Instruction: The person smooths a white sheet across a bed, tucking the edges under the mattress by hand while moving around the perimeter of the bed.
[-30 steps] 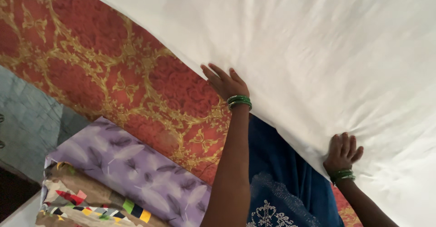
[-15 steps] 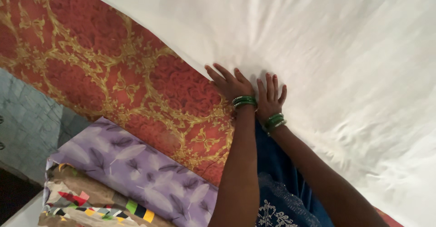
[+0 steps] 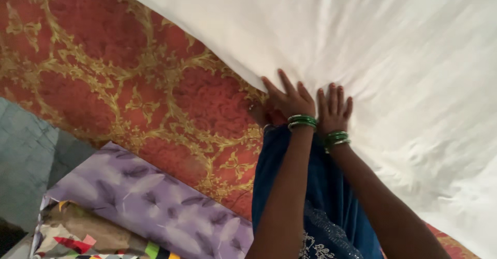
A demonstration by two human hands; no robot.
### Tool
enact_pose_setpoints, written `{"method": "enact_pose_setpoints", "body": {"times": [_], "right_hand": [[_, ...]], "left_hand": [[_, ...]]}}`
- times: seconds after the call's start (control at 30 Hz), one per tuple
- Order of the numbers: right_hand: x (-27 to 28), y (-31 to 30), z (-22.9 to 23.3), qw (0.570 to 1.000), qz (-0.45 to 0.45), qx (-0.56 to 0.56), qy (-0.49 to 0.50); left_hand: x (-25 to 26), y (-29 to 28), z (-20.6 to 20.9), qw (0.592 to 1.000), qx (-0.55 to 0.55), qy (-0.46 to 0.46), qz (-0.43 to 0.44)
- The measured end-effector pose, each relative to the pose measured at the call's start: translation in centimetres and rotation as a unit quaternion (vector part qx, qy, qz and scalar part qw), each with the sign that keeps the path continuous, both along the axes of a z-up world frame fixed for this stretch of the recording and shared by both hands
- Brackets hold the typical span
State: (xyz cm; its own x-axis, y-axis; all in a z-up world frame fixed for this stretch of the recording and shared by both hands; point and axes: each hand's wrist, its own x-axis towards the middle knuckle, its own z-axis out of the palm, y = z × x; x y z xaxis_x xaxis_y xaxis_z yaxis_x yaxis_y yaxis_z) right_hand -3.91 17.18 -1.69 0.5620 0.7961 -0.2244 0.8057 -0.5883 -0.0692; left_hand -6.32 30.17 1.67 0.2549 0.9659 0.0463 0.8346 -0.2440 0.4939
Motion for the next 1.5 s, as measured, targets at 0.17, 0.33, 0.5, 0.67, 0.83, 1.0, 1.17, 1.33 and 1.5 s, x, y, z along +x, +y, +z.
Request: {"method": "enact_pose_setpoints", "body": {"times": [0.17, 0.33, 0.5, 0.67, 0.83, 1.0, 1.17, 1.33, 1.5], "right_hand": [[0.2, 0.7, 1.5, 0.998, -0.021, -0.051, 0.039], [-0.7, 0.7, 1.9, 0.999, -0.022, 0.007, -0.032], [-0.6, 0.9, 2.1, 0.999, -0.037, 0.027, -0.017], [-0.7, 0.8, 1.9, 0.999, -0.04, -0.01, -0.017], [-0.7, 0.8, 1.8, 0.999, -0.04, 0.004, -0.008], [-0.8, 0.7, 2.2, 0.998, -0.048, -0.031, -0.002], [-0.7, 0.9, 2.1, 0.999, -0.042, -0.002, -0.013], [-0.8, 0.4, 1.8, 0.999, -0.041, -0.006, 0.01], [-0.6, 0.1, 1.4, 0.999, -0.024, -0.02, -0.007]], "left_hand": [[-4.4, 1.4, 0.2, 0.988, -0.057, -0.117, -0.088], [-8.2, 7.8, -3.1, 0.986, -0.089, -0.132, 0.051], [-9.6, 18.0, -8.6, 0.766, -0.388, -0.46, 0.225], [-11.6, 22.6, -9.4, 0.693, -0.483, -0.444, 0.298], [-13.0, 25.2, -7.5, 0.589, -0.447, -0.638, 0.216], [-13.5, 27.4, -5.7, 0.542, -0.469, -0.685, 0.129], [-13.5, 29.6, -7.7, 0.519, -0.483, -0.696, 0.113], [-15.6, 30.2, -10.4, 0.406, -0.509, -0.745, 0.144], [-13.3, 32.5, -7.4, 0.585, -0.441, -0.646, 0.216]]}}
